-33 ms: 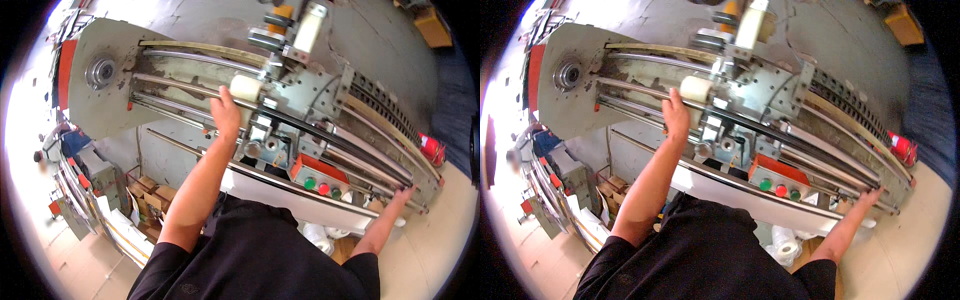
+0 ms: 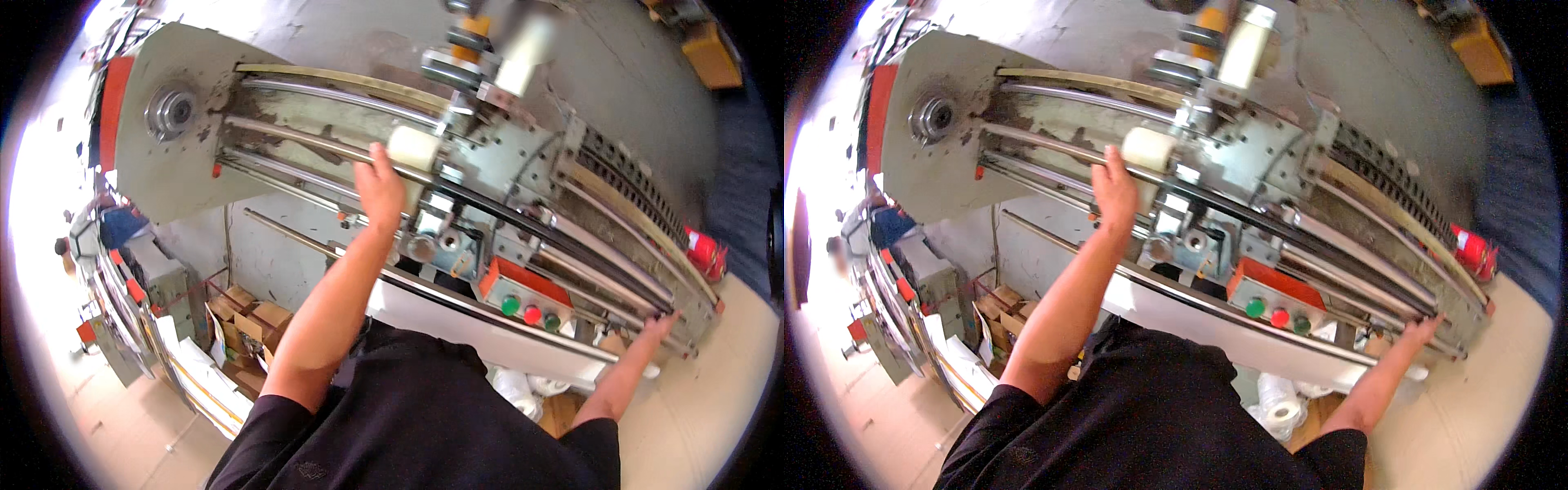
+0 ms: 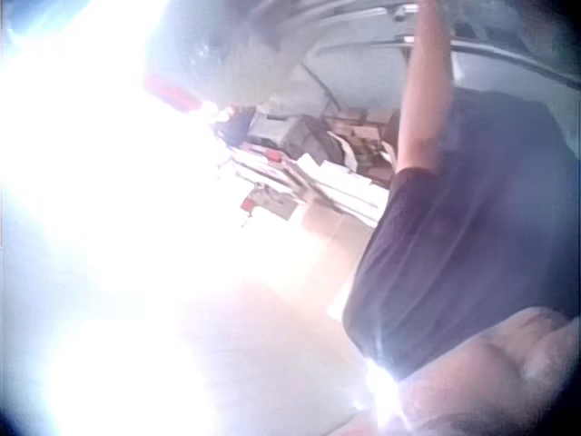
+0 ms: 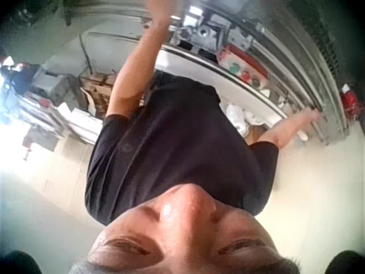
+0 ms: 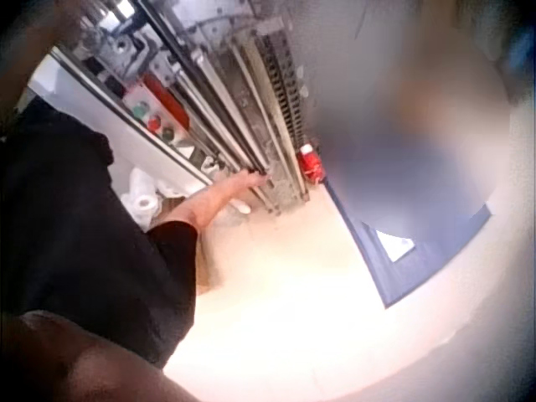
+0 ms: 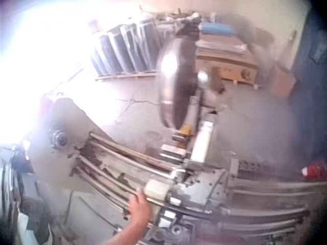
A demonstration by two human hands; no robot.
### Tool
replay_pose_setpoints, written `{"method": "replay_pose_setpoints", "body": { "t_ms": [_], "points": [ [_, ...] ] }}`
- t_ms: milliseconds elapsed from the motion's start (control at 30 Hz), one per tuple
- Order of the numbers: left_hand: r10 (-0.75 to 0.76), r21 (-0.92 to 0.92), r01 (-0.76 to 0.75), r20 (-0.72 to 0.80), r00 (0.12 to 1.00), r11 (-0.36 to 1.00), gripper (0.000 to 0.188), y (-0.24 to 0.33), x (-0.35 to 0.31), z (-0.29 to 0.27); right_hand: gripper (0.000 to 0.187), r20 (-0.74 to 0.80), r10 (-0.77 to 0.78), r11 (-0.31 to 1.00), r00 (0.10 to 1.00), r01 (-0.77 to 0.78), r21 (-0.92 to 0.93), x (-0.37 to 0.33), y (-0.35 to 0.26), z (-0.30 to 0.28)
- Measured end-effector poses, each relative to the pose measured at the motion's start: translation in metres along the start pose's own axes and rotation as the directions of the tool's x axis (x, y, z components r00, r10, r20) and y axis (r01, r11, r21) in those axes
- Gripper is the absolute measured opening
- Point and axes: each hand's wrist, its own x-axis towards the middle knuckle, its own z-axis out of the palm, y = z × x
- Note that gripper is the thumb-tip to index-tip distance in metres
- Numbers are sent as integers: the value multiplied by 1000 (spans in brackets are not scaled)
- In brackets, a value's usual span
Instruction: The person walks through a workshop, picks up a cloth and a small plastic container, then wipes a cylindrical roller on a machine. They continue to adjust and align metal rods and rollers on the machine, occasionally using the cloth to clean surfaces.
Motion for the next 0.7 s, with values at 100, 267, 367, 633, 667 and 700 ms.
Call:
{"method": "replay_pose_setpoints", "body": {
  "t_ms": [100,267,367,633,667,700],
  "points": [
    [-108,109,101,56,993,989,52,18,-9,0,72,146,-141,985,979,154,-83,35,-8,-37],
    [-81,-26,83,68,994,996,43,34,-10,8,76,136,-292,919,947,317,-233,35,17,-16],
    [-65,-8,65,14,998,998,45,33,-8,1,76,95,-325,883,941,338,-325,9,19,-4],
    [-20,92,21,-18,1000,996,57,35,5,11,76,103,-438,647,893,392,-654,11,18,-36],
    [1,86,2,-36,999,996,58,36,6,11,77,137,-468,565,873,415,-714,11,20,-39],
    [-2,97,4,-23,1000,995,58,40,7,9,77,161,-474,522,865,424,-741,10,24,-42]
  ]
}}
